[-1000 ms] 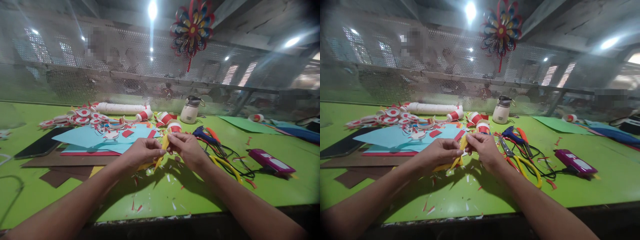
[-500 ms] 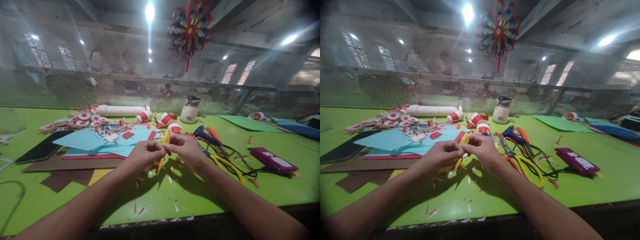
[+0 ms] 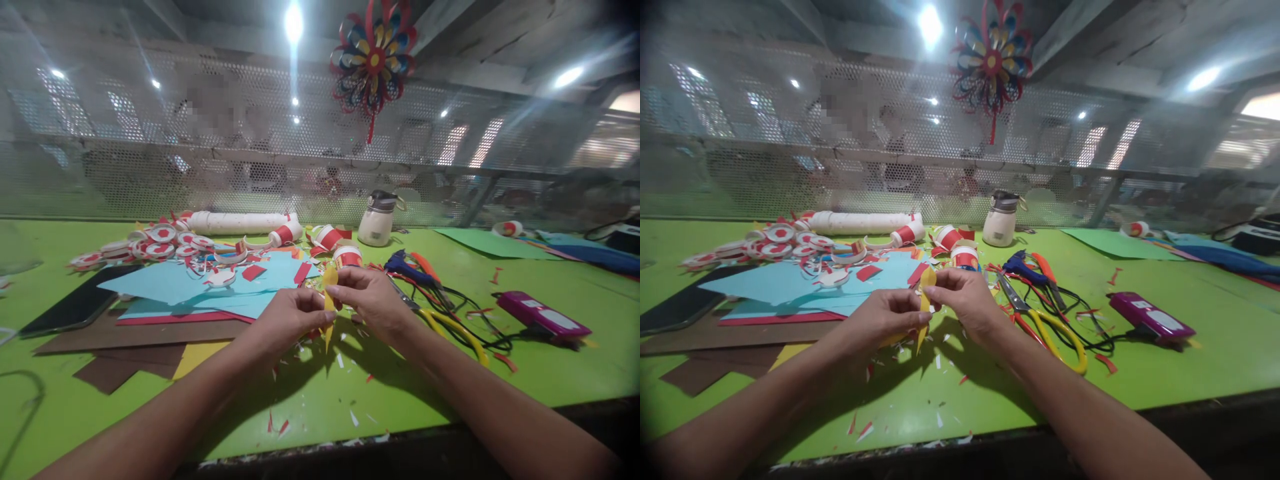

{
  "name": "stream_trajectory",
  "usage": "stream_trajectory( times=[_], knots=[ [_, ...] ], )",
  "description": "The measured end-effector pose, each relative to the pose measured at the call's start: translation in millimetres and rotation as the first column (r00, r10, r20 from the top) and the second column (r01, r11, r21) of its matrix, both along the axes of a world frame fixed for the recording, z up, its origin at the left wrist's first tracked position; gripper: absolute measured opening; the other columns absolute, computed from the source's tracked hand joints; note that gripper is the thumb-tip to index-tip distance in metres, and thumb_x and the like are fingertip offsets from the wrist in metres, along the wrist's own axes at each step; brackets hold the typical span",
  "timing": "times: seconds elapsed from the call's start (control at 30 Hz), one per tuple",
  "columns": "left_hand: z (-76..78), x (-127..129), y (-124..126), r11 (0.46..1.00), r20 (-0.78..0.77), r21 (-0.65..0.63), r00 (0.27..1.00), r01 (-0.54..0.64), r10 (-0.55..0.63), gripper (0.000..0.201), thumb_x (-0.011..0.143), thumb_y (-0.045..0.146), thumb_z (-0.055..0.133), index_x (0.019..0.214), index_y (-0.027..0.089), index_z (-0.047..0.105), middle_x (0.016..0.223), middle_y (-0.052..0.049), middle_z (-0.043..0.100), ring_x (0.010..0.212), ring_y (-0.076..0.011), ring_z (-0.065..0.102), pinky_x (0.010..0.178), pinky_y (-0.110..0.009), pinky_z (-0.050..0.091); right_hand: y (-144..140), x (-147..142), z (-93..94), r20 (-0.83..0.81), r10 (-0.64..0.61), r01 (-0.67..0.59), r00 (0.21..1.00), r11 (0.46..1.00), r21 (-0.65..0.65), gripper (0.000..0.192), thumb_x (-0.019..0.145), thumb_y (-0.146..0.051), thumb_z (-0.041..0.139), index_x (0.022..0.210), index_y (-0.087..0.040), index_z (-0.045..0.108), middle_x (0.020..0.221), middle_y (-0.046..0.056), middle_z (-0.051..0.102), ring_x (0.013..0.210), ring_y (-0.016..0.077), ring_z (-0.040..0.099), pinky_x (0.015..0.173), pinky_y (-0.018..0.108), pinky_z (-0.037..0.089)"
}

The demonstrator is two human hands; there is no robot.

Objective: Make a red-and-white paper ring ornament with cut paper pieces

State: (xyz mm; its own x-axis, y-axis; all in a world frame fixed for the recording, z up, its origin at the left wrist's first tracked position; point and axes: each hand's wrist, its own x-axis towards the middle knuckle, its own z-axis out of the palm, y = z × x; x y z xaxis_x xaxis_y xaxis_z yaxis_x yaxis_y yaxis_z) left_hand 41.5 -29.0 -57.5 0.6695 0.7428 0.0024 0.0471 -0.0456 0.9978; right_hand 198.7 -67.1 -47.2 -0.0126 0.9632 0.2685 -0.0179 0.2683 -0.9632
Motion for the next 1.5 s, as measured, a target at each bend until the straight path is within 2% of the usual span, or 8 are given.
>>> stream_trajectory(
  times=[0.2, 0.57, 0.77, 0.9, 1.0, 1.13, 1.3, 1.5],
  knots=[
    [1.2, 0, -2, 0.999, -0.042, -0.042, 0.999, 0.028, -0.03, 0.02, 0.063, 0.03, 0.072, 0.061, 0.014, 0.058, 0.051, 0.002, 0.056, 0.047, -0.0077, 0.046, 0.05, -0.023, 0.032, 4, 3, -2.2, -0.047, -0.053, 0.053, 0.998, 0.999, 0.006, 0.008, 0.069, -0.02, 0.071, 0.076, -0.018, 0.07, 0.068, 0.0, 0.062, 0.059, 0.0096, 0.05, 0.057, 0.026, 0.04],
    [10.7, -1, -10, 0.998, -0.145, -0.019, 0.987, 0.061, -0.063, 0.012, 0.064, 0.024, 0.069, 0.056, 0.016, 0.065, 0.051, -0.001, 0.061, 0.046, -0.0085, 0.047, 0.046, -0.022, 0.034, 7, 7, -1.4, -0.111, -0.032, 0.034, 0.993, 0.999, 0.017, 0.014, 0.067, -0.022, 0.072, 0.08, -0.018, 0.07, 0.072, 0.001, 0.062, 0.061, 0.0106, 0.051, 0.059, 0.027, 0.04],
    [4.0, -1, -8, 0.98, -0.165, -0.051, 0.966, 0.193, -0.199, 0.014, 0.063, 0.027, 0.071, 0.059, 0.014, 0.067, 0.059, -0.004, 0.065, 0.053, -0.0104, 0.053, 0.053, -0.024, 0.039, 8, 11, -0.5, -0.094, -0.049, 0.053, 0.994, 0.998, 0.037, 0.012, 0.071, -0.023, 0.069, 0.082, -0.018, 0.07, 0.067, 0.0, 0.059, 0.064, 0.0122, 0.052, 0.064, 0.029, 0.042],
    [-1.7, -2, -6, 0.951, -0.163, -0.091, 0.937, 0.296, -0.308, 0.012, 0.064, 0.024, 0.071, 0.067, 0.013, 0.068, 0.061, -0.004, 0.065, 0.054, -0.0109, 0.055, 0.055, -0.024, 0.04, 11, 15, -0.6, -0.208, -0.02, 0.023, 0.978, 1.0, 0.01, 0.013, 0.067, -0.021, 0.072, 0.08, -0.017, 0.07, 0.072, 0.001, 0.061, 0.067, 0.013, 0.054, 0.065, 0.03, 0.044],
    [-1.9, -3, -5, 0.951, -0.158, -0.108, 0.94, 0.29, -0.304, 0.009, 0.064, 0.021, 0.07, 0.067, 0.013, 0.067, 0.062, -0.003, 0.065, 0.053, -0.01, 0.054, 0.052, -0.023, 0.039, 13, 17, -0.5, -0.284, -0.007, 0.0, 0.959, 1.0, -0.022, 0.015, 0.066, -0.02, 0.074, 0.079, -0.016, 0.069, 0.079, 0.002, 0.064, 0.068, 0.0114, 0.055, 0.065, 0.028, 0.043],
    [5.0, -6, -7, 0.958, -0.077, -0.174, 0.967, 0.228, -0.244, 0.003, 0.067, 0.016, 0.063, 0.069, 0.013, 0.063, 0.067, -0.005, 0.067, 0.057, -0.0102, 0.058, 0.053, -0.022, 0.04, 14, 18, 0.5, -0.325, 0.0, -0.022, 0.946, 0.998, -0.064, 0.014, 0.065, -0.018, 0.075, 0.078, -0.015, 0.069, 0.077, 0.001, 0.064, 0.067, 0.0093, 0.056, 0.064, 0.026, 0.043],
    [12.2, -9, -8, 0.897, 0.1, -0.328, 0.955, 0.296, -0.278, 0.012, 0.066, 0.016, 0.057, 0.077, 0.011, 0.06, 0.072, -0.01, 0.068, 0.061, -0.0187, 0.065, 0.047, -0.023, 0.043, 12, 18, 1.7, -0.338, -0.028, -0.003, 0.941, 0.996, -0.09, 0.015, 0.063, -0.017, 0.076, 0.075, -0.016, 0.069, 0.074, 0.0, 0.064, 0.064, 0.0092, 0.056, 0.062, 0.025, 0.043],
    [9.3, -6, -8, 0.919, 0.125, -0.306, 0.967, 0.249, -0.221, 0.022, 0.076, 0.033, 0.056, 0.072, 0.011, 0.057, 0.07, -0.011, 0.066, 0.06, -0.0205, 0.067, 0.044, -0.022, 0.043, 12, 13, 0.9, -0.292, -0.02, -0.004, 0.956, 0.997, -0.08, 0.015, 0.062, -0.018, 0.077, 0.074, -0.016, 0.069, 0.072, 0.0, 0.062, 0.063, 0.0102, 0.054, 0.062, 0.027, 0.043]
  ],
)
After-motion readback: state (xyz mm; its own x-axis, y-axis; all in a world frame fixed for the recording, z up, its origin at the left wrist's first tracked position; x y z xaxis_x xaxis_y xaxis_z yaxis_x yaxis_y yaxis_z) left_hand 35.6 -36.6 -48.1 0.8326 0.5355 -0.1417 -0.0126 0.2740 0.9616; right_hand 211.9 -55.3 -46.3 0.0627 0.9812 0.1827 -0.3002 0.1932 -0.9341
